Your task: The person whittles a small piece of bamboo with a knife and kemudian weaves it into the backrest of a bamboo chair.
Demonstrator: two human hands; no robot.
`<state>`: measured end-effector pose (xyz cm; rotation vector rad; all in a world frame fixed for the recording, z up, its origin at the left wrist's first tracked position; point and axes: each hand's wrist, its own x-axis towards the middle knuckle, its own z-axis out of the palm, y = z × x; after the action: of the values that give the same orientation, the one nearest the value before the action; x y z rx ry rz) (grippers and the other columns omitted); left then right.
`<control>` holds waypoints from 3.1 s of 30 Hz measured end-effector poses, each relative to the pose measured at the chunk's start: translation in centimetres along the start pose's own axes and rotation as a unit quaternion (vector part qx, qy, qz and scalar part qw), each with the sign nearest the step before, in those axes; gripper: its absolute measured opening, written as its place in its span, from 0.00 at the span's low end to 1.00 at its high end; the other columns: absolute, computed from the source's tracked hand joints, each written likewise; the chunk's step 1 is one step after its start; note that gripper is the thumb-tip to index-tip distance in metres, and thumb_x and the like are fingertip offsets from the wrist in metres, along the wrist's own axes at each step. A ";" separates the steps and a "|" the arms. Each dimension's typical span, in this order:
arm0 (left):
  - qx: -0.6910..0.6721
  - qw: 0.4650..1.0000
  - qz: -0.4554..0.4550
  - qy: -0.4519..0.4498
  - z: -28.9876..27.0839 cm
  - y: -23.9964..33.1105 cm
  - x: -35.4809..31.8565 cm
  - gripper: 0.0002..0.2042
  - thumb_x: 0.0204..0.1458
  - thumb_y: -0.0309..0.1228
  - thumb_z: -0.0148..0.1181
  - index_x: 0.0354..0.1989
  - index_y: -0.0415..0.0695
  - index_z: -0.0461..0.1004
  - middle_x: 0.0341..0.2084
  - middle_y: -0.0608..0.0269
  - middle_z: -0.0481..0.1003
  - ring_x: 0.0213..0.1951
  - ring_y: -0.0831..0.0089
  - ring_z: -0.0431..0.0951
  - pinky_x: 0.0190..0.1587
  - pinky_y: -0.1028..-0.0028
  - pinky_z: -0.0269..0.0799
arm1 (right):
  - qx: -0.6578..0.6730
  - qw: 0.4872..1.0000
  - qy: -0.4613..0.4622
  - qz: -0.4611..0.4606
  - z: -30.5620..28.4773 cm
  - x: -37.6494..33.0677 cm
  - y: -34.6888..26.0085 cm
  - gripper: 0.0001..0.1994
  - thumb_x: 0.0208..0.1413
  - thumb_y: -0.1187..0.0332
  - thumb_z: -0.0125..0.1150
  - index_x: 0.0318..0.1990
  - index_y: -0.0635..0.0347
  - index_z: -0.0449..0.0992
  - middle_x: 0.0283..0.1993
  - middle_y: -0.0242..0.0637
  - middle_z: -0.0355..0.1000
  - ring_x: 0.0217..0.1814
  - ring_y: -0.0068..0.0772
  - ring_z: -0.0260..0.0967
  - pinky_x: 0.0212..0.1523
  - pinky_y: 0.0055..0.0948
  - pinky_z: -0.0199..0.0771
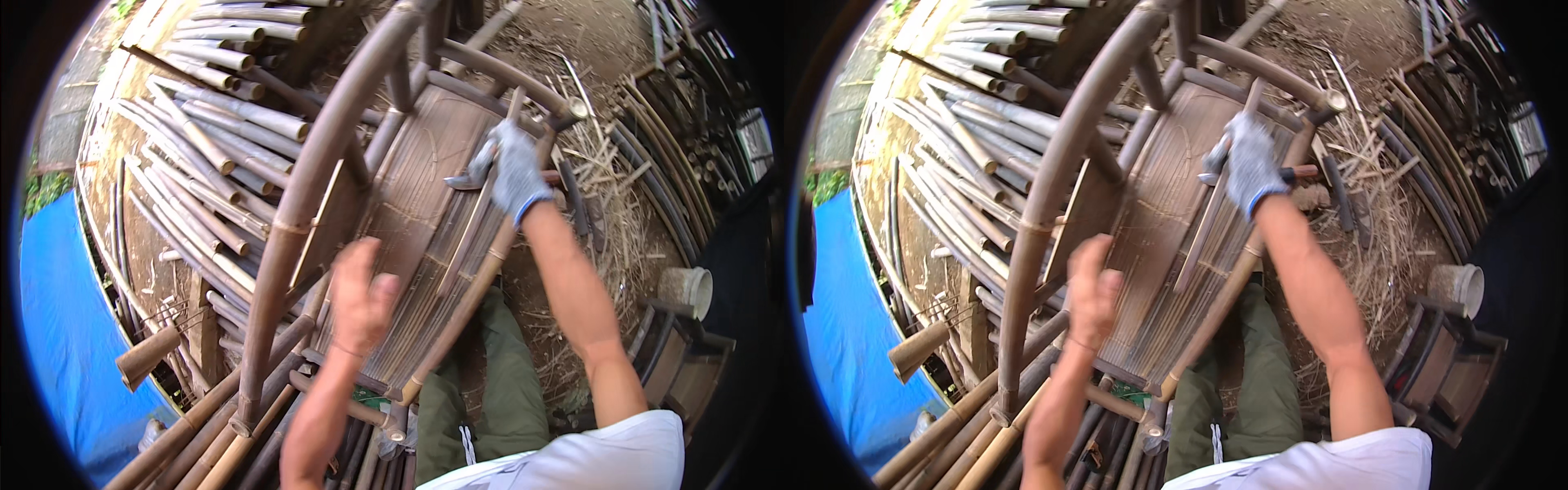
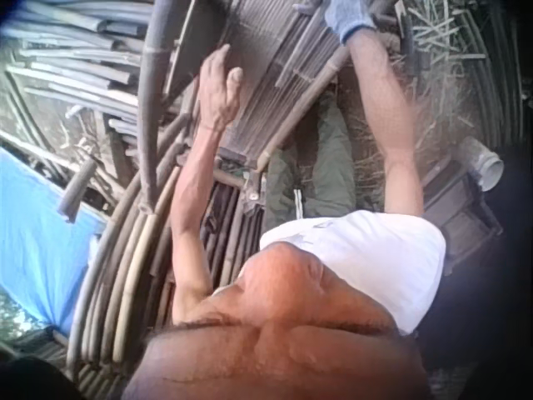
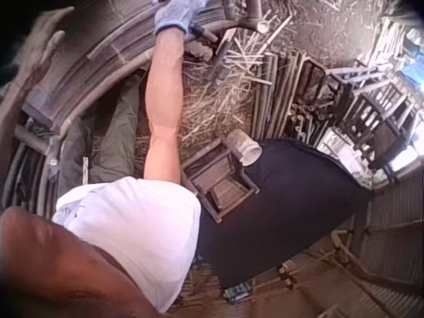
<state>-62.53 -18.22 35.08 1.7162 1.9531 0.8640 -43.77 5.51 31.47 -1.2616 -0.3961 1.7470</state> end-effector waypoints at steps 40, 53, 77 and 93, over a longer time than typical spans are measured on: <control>-0.597 0.504 -0.623 0.038 17.0 8.4 4.8 0.14 0.68 0.30 0.45 0.50 0.30 0.71 0.37 0.49 0.82 0.26 0.73 0.81 0.27 0.77 0.83 | -0.777 0.602 -0.185 0.009 -25.6 6.7 2.3 0.17 0.59 0.58 0.58 0.50 0.56 0.71 0.44 0.57 0.75 0.45 0.62 0.75 0.46 0.52 0.75; -0.641 0.506 -0.575 0.046 13.6 11.8 -7.8 0.20 0.72 0.40 0.41 0.63 0.42 0.68 0.12 0.68 0.64 0.11 0.80 0.58 0.13 0.80 0.55 | -0.691 0.687 -0.222 -0.043 -20.0 -16.4 -0.2 0.18 0.58 0.52 0.64 0.41 0.59 0.74 0.31 0.50 0.74 0.33 0.58 0.75 0.34 0.47 0.74; -0.570 0.635 -0.519 -0.043 11.2 20.5 -11.8 0.24 0.70 0.39 0.47 0.67 0.36 0.63 0.12 0.73 0.61 0.09 0.84 0.56 0.12 0.80 0.52 | -0.686 0.708 -0.160 -0.053 -22.9 -20.1 -0.4 0.20 0.61 0.48 0.59 0.36 0.59 0.75 0.27 0.51 0.73 0.31 0.59 0.75 0.30 0.49 0.74; -0.421 0.748 -0.506 -0.085 12.7 19.6 -10.6 0.19 0.70 0.40 0.47 0.56 0.39 0.75 0.16 0.72 0.68 0.15 0.86 0.62 0.17 0.82 0.54 | -0.628 0.728 -0.264 -0.082 -22.9 -22.5 -3.8 0.19 0.59 0.49 0.62 0.36 0.58 0.72 0.27 0.48 0.70 0.29 0.57 0.73 0.29 0.48 0.71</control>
<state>-37.98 -25.11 38.01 0.1102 1.5750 0.8559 -20.62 -16.28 37.44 -1.4193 -2.2389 1.5841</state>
